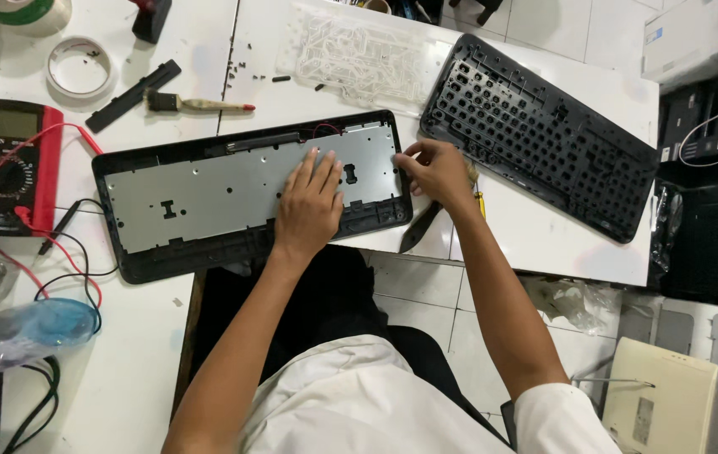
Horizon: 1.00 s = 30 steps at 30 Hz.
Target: The person aligns and presses a metal plate into the black plastic base of a disassembled keyboard. They repeatedly adjust the plate's position and press down on it to secure it within the casing.
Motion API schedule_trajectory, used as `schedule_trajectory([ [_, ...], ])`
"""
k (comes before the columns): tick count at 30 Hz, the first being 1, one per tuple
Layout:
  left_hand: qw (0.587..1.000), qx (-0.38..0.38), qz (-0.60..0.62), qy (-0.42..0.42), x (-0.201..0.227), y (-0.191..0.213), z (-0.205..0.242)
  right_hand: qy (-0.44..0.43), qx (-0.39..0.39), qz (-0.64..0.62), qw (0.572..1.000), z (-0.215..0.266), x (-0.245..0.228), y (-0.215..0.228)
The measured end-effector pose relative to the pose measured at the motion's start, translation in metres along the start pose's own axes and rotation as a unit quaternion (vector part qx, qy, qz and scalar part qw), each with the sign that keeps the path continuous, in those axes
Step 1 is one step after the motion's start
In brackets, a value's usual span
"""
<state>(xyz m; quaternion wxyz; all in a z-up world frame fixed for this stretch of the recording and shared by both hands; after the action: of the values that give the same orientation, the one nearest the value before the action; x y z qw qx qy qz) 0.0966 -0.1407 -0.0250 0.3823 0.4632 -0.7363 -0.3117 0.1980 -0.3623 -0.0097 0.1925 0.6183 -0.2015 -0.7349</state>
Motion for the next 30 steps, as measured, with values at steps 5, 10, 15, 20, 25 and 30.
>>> schedule_trajectory([
  [5, 1.000, -0.011, 0.004, 0.006, 0.000, 0.003, -0.003, -0.032, -0.054, 0.035, 0.997, -0.012, -0.012, -0.002],
  [10, 1.000, -0.002, 0.008, -0.001, -0.002, 0.001, -0.001, -0.046, -0.120, 0.080, 0.988, -0.026, -0.015, -0.008],
  [15, 1.000, 0.006, 0.006, -0.004, -0.001, 0.001, -0.002, 0.014, -0.141, 0.167, 0.976, -0.027, -0.023, -0.008],
  [20, 1.000, 0.014, 0.016, 0.002, -0.001, 0.010, -0.012, 0.000, -0.162, 0.163, 0.973, -0.031, -0.030, -0.008],
  [25, 0.998, 0.017, 0.048, 0.031, -0.008, 0.012, -0.013, 0.038, -0.181, 0.178, 0.966, -0.012, -0.045, -0.004],
  [30, 0.998, 0.061, 0.014, 0.008, -0.012, -0.008, -0.025, 0.098, -0.077, 0.128, 0.984, -0.008, -0.013, -0.004],
])
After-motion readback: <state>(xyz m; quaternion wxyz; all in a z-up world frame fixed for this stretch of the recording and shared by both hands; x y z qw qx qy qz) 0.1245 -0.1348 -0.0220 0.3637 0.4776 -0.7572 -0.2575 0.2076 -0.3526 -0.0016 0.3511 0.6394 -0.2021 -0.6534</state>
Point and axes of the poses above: each hand's wrist, its own z-axis away from the middle knuckle, its own y-axis out of the back of the hand, x = y × z, the point moved 6 cm from there along -z, towards the middle knuckle, and after that the axes turned 13 degrees about x, right-handed, at the moved point
